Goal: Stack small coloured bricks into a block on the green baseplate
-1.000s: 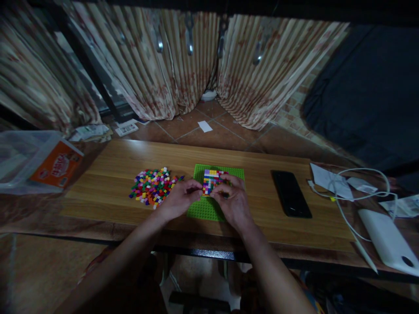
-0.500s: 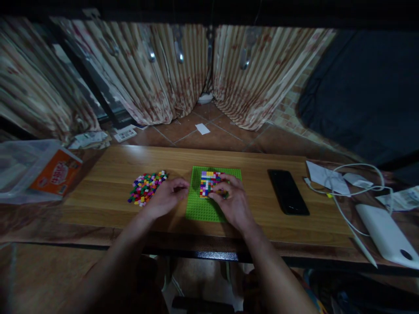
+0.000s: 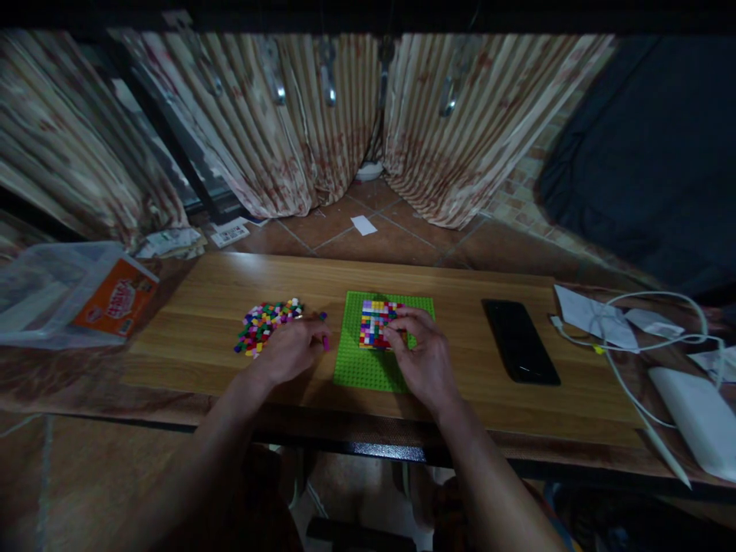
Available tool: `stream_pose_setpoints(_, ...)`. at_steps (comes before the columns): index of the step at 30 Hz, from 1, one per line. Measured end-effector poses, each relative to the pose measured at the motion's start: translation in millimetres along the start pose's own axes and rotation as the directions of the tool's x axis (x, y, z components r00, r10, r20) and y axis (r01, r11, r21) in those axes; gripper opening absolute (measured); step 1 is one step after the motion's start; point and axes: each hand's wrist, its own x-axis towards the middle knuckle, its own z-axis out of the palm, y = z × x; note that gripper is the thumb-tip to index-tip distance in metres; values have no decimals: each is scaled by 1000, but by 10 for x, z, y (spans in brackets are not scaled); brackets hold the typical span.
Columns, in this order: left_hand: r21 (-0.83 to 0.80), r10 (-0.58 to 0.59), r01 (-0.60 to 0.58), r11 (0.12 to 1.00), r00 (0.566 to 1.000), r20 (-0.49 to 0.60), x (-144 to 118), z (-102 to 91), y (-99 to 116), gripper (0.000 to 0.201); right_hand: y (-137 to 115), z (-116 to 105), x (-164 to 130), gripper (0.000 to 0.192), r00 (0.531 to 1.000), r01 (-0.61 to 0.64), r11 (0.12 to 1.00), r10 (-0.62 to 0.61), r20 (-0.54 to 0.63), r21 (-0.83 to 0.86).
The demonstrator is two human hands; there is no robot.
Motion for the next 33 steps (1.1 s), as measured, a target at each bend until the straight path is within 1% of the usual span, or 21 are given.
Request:
stream_pose_setpoints(6, -7, -4, 4, 1000, 1000, 21, 13, 72, 13, 18, -35, 2, -7, 15, 1000, 11, 1000, -11, 1, -2)
stream_pose_setpoints(9, -41, 17, -17, 999, 1000, 4, 15, 86, 11, 13, -47, 19, -24, 14, 999, 34, 999, -34, -8, 8)
stream_pose_setpoints(12, -119, 33, -35, 992, 999, -16, 17, 77, 14, 10, -84, 39, -44, 14, 998, 66, 998, -66, -12, 5)
stream_pose_setpoints(15, -269, 28, -32, 963, 999, -20, 23, 51, 38, 8, -143, 59, -67, 14, 997, 79, 997, -79, 19, 16)
stream_pose_setpoints(17, -435, 42, -44, 899, 999, -15, 29, 36, 78, 8, -186, 75, -84, 13, 994, 85, 995, -88, 64, 45)
stream_pose_setpoints(18, -536, 50, -46, 843, 999, -7, 32, 33, 105, 8, -206, 84, -94, 12, 991, 89, 994, -95, 90, 65)
stream_pose_setpoints(19, -637, 58, -37, 770, 998, 12, 33, 32, 135, 7, -226, 93, -103, 11, 988, 93, 992, -102, 115, 85)
stream_pose_setpoints(21, -798, 59, 21, 602, 996, 71, 31, 37, 200, 9, -258, 108, -118, 12, 979, 98, 987, -118, 165, 125)
stream_pose_setpoints(23, -881, 54, 86, 465, 991, 125, 25, 46, 255, 13, -280, 114, -128, 15, 970, 105, 982, -136, 201, 154)
stream_pose_setpoints(25, -917, 54, 125, 378, 986, 156, 22, 54, 292, 20, -290, 110, -135, 17, 964, 108, 979, -146, 224, 174)
stream_pose_setpoints(27, -933, 58, 155, 325, 981, 184, 22, 62, 311, 26, -289, 100, -142, 17, 963, 108, 978, -147, 225, 178)
stream_pose_setpoints(29, -938, 58, 187, 293, 975, 212, 25, 67, 322, 29, -282, 91, -153, 17, 964, 122, 977, -159, 214, 174)
stream_pose_setpoints(33, -938, 67, 221, 266, 967, 246, 29, 79, 344, 32, -269, 85, -184, 17, 956, 173, 971, -206, 207, 164)
